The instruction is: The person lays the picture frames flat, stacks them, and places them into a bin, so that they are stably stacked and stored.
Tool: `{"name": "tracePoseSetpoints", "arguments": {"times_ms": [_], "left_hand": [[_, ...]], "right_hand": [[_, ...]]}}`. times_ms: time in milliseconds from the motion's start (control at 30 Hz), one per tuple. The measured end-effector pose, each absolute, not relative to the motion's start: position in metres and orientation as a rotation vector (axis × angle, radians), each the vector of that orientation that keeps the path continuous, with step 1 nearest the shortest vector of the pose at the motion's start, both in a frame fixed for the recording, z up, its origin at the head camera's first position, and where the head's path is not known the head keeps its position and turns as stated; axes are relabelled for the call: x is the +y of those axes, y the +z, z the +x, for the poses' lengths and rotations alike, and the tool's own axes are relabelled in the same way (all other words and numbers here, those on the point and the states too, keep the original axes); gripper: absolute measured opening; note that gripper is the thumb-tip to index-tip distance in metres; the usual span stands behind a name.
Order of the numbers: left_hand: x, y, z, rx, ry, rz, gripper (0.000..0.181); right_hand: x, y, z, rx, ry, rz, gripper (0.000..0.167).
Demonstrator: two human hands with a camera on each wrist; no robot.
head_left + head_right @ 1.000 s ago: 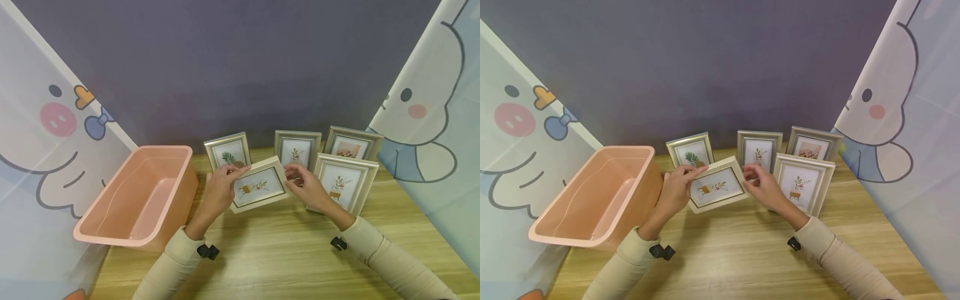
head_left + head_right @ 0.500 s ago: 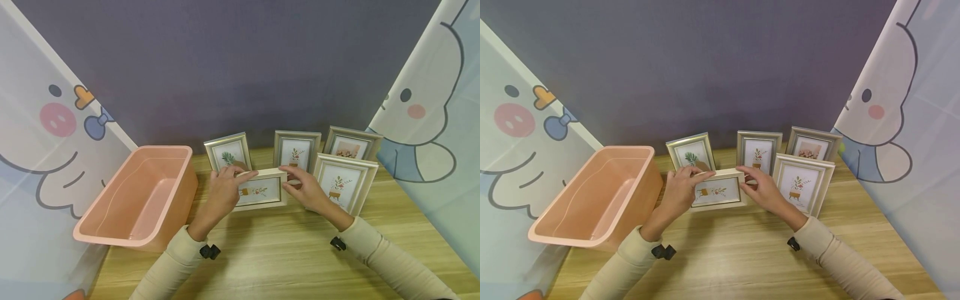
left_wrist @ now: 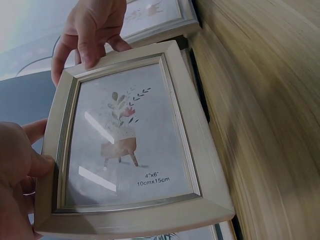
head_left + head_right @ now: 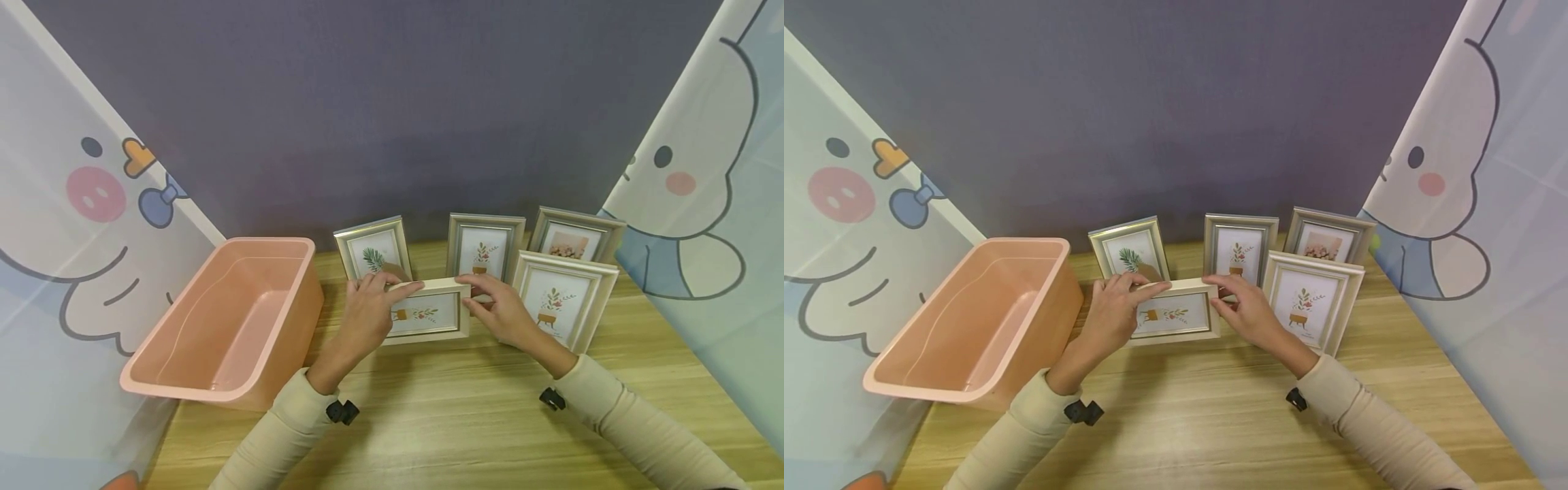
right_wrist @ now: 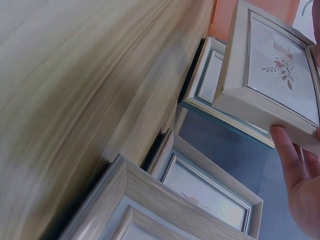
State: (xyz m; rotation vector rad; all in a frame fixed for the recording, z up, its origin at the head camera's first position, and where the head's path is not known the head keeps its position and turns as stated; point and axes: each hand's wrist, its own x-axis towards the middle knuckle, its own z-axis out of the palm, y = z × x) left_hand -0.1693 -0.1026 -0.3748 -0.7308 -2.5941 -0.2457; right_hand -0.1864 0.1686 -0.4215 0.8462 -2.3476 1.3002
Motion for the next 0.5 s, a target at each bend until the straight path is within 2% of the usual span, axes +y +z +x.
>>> {"name": "tracePoseSetpoints", "arguments": {"times_ms": [167,500], "left_hand": [[-0.1037,-0.3727,-0.17,-2.602,-0.292,-0.753,0.084],[-0.1117,-0.37,-0.1706,-2.603,-0.451,-0.772,0.04]], "right_hand": [[0.1704,-0.4219,-0.1877,-2.333,1.296,0.838,0.04],[0.1728,-0.4215,-0.1877,-2.329,1.294,0.831,0.039]]}}
